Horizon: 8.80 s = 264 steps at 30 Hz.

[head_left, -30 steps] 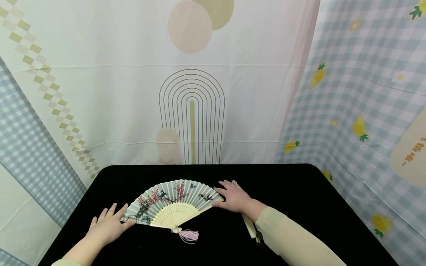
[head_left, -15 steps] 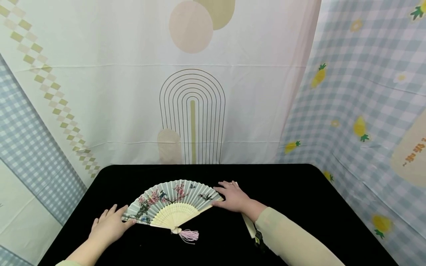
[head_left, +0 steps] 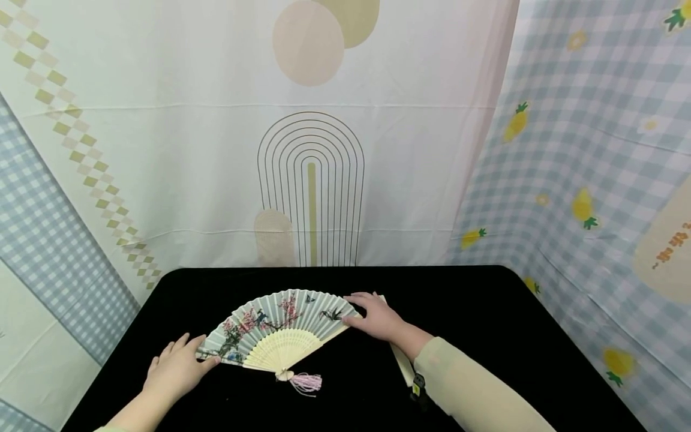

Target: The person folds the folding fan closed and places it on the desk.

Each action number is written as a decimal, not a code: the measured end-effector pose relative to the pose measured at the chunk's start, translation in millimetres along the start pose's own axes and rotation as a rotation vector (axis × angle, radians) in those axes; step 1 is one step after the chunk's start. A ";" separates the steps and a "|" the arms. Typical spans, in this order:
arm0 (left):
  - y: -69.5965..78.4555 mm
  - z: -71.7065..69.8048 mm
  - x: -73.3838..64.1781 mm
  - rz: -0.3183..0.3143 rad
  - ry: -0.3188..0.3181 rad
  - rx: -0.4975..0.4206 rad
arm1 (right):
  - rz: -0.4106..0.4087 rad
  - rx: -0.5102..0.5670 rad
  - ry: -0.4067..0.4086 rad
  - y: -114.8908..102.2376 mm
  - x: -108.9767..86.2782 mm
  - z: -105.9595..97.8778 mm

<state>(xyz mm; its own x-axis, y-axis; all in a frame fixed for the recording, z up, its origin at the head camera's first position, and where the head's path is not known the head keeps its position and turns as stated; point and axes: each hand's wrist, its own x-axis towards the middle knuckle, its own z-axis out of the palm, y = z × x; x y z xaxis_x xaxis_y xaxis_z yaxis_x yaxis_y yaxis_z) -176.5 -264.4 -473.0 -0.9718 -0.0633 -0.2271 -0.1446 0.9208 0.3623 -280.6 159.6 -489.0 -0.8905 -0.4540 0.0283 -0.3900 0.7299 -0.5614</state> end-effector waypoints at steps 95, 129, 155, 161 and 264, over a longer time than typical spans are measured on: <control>6.8 -4.7 -5.5 0.091 0.192 -0.396 | 0.112 1.357 -0.103 -13.3 -29.7 -26.0; 68.3 -3.2 -16.5 0.139 0.234 -1.370 | 0.045 1.465 -0.011 7.7 -52.5 -52.5; 63.9 6.1 -3.1 0.173 0.258 -1.314 | 0.041 1.466 -0.006 6.5 -53.6 -51.4; 65.3 7.3 -1.8 0.181 0.280 -1.263 | 0.041 1.469 -0.007 5.1 -54.1 -53.0; 103.0 15.8 12.9 0.215 0.323 -1.348 | 0.018 1.290 -0.015 0.0 -45.1 -54.2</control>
<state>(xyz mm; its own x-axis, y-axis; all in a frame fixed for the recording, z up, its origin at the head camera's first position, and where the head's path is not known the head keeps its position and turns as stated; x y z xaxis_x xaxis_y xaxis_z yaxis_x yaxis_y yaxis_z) -200.9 -164.3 -452.9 -0.9701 -0.2247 0.0915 0.1246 -0.1379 0.9826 -253.1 207.8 -445.4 -0.8874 -0.4609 0.0077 0.1363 -0.2784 -0.9508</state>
